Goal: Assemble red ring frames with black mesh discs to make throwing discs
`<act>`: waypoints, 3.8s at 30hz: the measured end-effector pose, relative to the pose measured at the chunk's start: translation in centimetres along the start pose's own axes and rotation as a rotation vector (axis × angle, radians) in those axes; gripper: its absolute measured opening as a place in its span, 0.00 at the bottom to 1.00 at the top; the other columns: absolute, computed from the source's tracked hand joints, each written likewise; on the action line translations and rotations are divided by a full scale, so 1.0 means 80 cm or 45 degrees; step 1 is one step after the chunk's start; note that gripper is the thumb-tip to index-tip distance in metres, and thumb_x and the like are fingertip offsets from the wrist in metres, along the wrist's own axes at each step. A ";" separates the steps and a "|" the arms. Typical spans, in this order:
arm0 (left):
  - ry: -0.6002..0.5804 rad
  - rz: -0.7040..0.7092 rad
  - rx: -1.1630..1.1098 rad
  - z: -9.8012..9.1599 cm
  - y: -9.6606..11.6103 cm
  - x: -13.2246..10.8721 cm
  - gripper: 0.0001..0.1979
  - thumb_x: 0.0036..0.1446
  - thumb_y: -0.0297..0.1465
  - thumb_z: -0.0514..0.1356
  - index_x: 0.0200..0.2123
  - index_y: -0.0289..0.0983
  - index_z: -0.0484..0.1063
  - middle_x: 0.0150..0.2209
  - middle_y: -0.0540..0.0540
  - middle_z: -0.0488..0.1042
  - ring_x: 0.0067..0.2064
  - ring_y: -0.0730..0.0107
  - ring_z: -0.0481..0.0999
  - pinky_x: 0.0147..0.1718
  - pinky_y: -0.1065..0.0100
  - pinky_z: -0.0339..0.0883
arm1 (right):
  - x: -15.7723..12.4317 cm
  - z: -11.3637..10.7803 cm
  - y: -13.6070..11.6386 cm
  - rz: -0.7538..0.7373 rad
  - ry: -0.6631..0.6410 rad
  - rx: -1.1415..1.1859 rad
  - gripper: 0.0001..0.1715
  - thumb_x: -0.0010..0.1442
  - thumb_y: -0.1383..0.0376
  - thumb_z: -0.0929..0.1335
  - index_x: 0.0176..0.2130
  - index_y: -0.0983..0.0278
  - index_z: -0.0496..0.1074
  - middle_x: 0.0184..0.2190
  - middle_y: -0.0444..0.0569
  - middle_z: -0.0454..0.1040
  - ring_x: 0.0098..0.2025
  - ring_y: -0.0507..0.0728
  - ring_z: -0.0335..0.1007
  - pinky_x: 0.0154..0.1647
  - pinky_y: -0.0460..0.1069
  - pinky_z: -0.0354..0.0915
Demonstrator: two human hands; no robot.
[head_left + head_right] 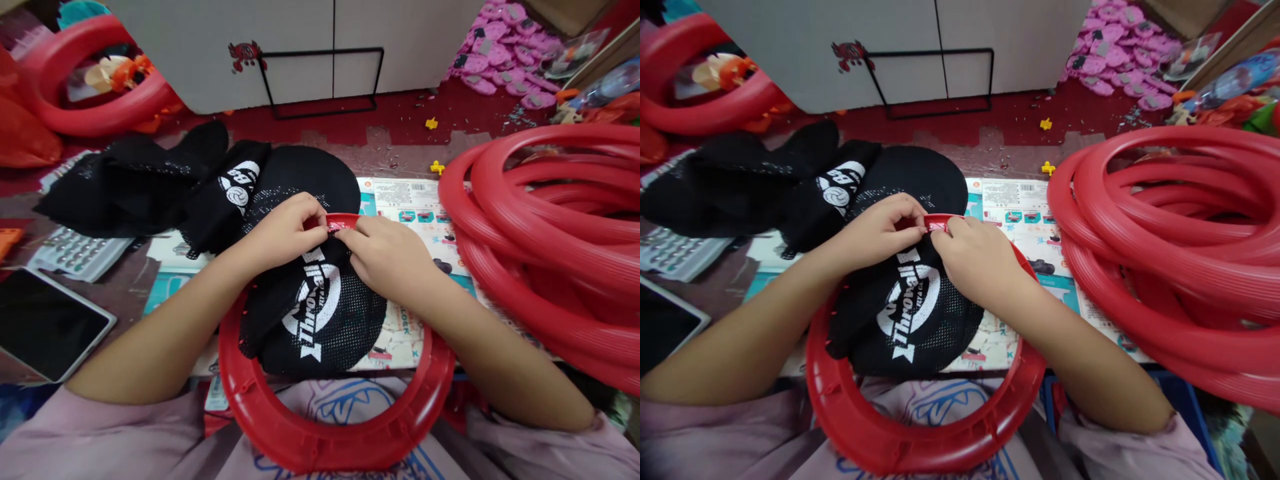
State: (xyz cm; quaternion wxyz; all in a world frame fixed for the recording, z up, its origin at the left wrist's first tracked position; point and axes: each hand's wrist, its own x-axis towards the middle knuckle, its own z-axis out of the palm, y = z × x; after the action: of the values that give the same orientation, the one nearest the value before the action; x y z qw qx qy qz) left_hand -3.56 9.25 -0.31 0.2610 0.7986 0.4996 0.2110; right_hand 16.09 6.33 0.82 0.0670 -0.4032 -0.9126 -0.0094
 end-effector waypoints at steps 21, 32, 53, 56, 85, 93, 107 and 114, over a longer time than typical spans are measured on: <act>-0.028 0.599 0.137 -0.002 -0.001 -0.009 0.14 0.60 0.23 0.51 0.42 0.38 0.75 0.43 0.45 0.77 0.50 0.63 0.70 0.53 0.57 0.66 | -0.008 -0.010 0.029 0.012 0.023 0.250 0.17 0.60 0.70 0.61 0.41 0.67 0.78 0.32 0.53 0.74 0.36 0.58 0.67 0.36 0.50 0.59; -0.011 0.612 0.291 0.002 0.001 -0.009 0.16 0.60 0.23 0.50 0.43 0.36 0.76 0.45 0.43 0.77 0.48 0.62 0.69 0.51 0.57 0.68 | -0.005 -0.001 0.030 0.026 0.023 0.166 0.20 0.62 0.69 0.59 0.42 0.69 0.78 0.30 0.54 0.70 0.34 0.58 0.63 0.35 0.50 0.56; 0.046 0.681 0.293 0.003 0.002 -0.008 0.15 0.60 0.22 0.51 0.44 0.34 0.75 0.45 0.41 0.77 0.46 0.62 0.70 0.49 0.58 0.68 | -0.005 -0.005 0.030 0.103 0.014 0.190 0.19 0.62 0.69 0.58 0.37 0.66 0.78 0.31 0.53 0.69 0.35 0.57 0.63 0.34 0.50 0.55; 0.064 0.707 0.304 0.003 0.001 -0.008 0.15 0.60 0.22 0.51 0.44 0.34 0.75 0.45 0.40 0.77 0.46 0.62 0.70 0.49 0.58 0.68 | -0.005 -0.006 0.030 0.114 -0.001 0.174 0.20 0.62 0.69 0.58 0.40 0.67 0.78 0.32 0.54 0.69 0.35 0.58 0.63 0.34 0.50 0.55; 0.102 0.293 0.458 0.003 -0.002 -0.014 0.14 0.61 0.27 0.51 0.45 0.32 0.74 0.57 0.36 0.68 0.54 0.53 0.70 0.54 0.52 0.64 | -0.013 -0.018 0.009 0.120 -0.201 0.058 0.14 0.64 0.66 0.62 0.42 0.65 0.76 0.35 0.52 0.77 0.39 0.61 0.71 0.35 0.52 0.59; -0.223 0.082 0.586 -0.032 0.015 -0.020 0.15 0.56 0.29 0.53 0.44 0.36 0.74 0.45 0.40 0.72 0.45 0.57 0.74 0.47 0.55 0.69 | -0.008 -0.012 -0.001 0.160 -0.313 0.176 0.13 0.63 0.60 0.65 0.41 0.66 0.74 0.37 0.55 0.77 0.41 0.62 0.72 0.35 0.51 0.59; -0.239 0.274 0.192 -0.017 0.007 -0.009 0.16 0.64 0.31 0.49 0.49 0.32 0.70 0.58 0.36 0.68 0.61 0.61 0.66 0.60 0.58 0.60 | -0.006 -0.015 0.015 0.147 -0.173 0.412 0.17 0.59 0.70 0.61 0.42 0.66 0.77 0.39 0.52 0.78 0.42 0.60 0.73 0.42 0.51 0.62; -0.077 0.158 0.044 -0.018 0.010 -0.008 0.10 0.61 0.33 0.55 0.34 0.35 0.74 0.44 0.43 0.72 0.47 0.66 0.73 0.50 0.63 0.66 | -0.009 -0.008 0.019 0.042 -0.070 0.357 0.21 0.61 0.69 0.59 0.46 0.64 0.77 0.37 0.53 0.77 0.41 0.60 0.72 0.38 0.51 0.62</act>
State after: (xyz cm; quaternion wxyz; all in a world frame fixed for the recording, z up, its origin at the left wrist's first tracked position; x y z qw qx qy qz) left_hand -4.12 8.67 1.22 0.2486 0.8385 0.4444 0.1938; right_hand 17.71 6.79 1.29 0.0977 -0.4050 -0.8997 0.1305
